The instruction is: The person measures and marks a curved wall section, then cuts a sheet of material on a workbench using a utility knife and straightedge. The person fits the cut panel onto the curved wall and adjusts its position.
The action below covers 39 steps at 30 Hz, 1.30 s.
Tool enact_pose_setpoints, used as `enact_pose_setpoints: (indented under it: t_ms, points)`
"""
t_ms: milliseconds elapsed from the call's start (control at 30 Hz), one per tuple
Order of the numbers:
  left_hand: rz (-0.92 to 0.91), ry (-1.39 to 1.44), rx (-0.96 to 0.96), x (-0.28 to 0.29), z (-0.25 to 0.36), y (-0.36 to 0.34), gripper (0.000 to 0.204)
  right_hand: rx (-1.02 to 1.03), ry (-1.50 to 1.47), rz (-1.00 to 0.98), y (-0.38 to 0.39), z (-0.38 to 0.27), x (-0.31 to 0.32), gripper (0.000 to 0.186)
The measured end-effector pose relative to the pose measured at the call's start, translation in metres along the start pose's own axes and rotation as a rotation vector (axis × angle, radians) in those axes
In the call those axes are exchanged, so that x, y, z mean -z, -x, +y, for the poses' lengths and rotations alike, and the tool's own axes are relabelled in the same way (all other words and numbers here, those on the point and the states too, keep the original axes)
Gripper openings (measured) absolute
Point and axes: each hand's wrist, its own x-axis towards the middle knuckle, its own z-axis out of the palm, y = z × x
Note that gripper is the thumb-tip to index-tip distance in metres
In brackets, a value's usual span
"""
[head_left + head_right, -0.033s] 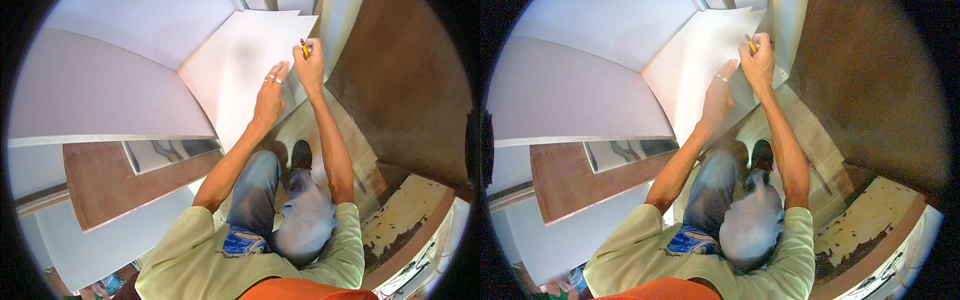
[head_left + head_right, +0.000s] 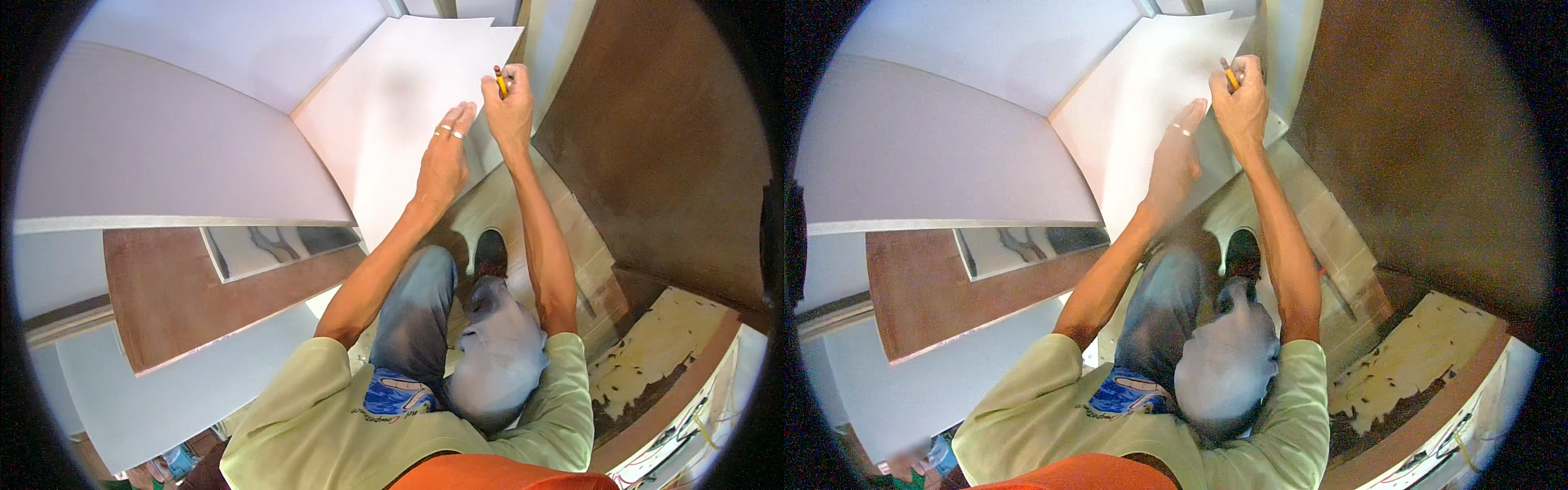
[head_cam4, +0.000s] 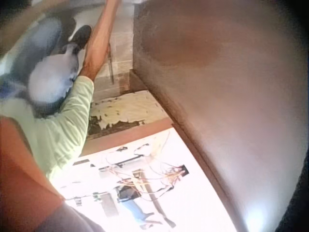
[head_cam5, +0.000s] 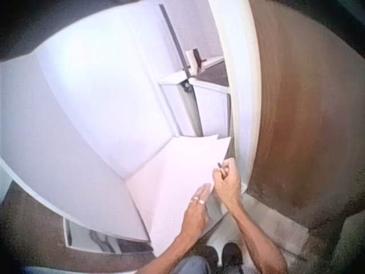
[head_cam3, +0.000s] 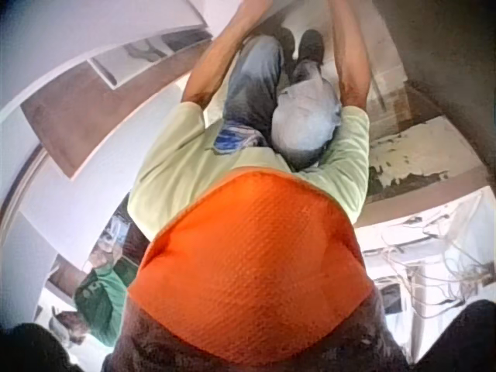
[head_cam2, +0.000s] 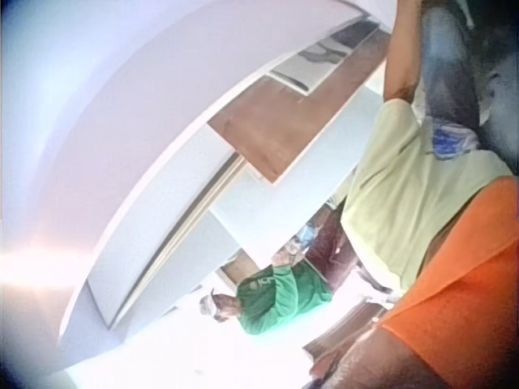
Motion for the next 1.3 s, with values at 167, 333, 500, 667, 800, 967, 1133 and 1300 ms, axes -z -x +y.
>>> enact_pose_setpoints:
  t_ms: [167, 333, 500, 667, 800, 967, 1133, 1300]
  points:
    - [0.070, 0.040, 0.082, 0.039, 0.036, -0.001, 0.070, 0.004, -0.141, -0.089, -0.003, -0.051, 0.003, 0.021]
    - [0.157, 0.112, 0.115, 0.117, 0.071, -0.026, 0.063, 0.050, -0.368, -0.310, -0.028, -0.115, -0.002, 0.030]
    - [0.080, 0.167, 0.295, 0.203, 0.112, -0.061, 0.054, -0.063, -0.392, -0.408, -0.063, -0.172, 0.005, 0.041]
    - [0.184, 0.148, 0.292, 0.285, 0.148, -0.089, 0.051, -0.107, -0.298, -0.391, -0.080, -0.218, 0.009, 0.037]
    - [0.284, 0.223, 0.271, 0.353, 0.172, -0.104, 0.051, -0.158, -0.333, -0.346, -0.081, -0.260, 0.009, 0.036]
    - [0.366, 0.455, 0.371, 0.433, 0.210, -0.105, 0.050, -0.207, -0.314, -0.356, -0.069, -0.323, 0.008, 0.036]
    - [0.349, 0.566, 0.430, 0.486, 0.256, -0.094, 0.052, -0.269, -0.297, -0.356, -0.043, -0.382, 0.026, 0.037]
    - [0.268, 0.614, 0.484, 0.522, 0.297, -0.082, 0.054, -0.304, -0.233, -0.345, -0.032, -0.440, 0.057, 0.036]
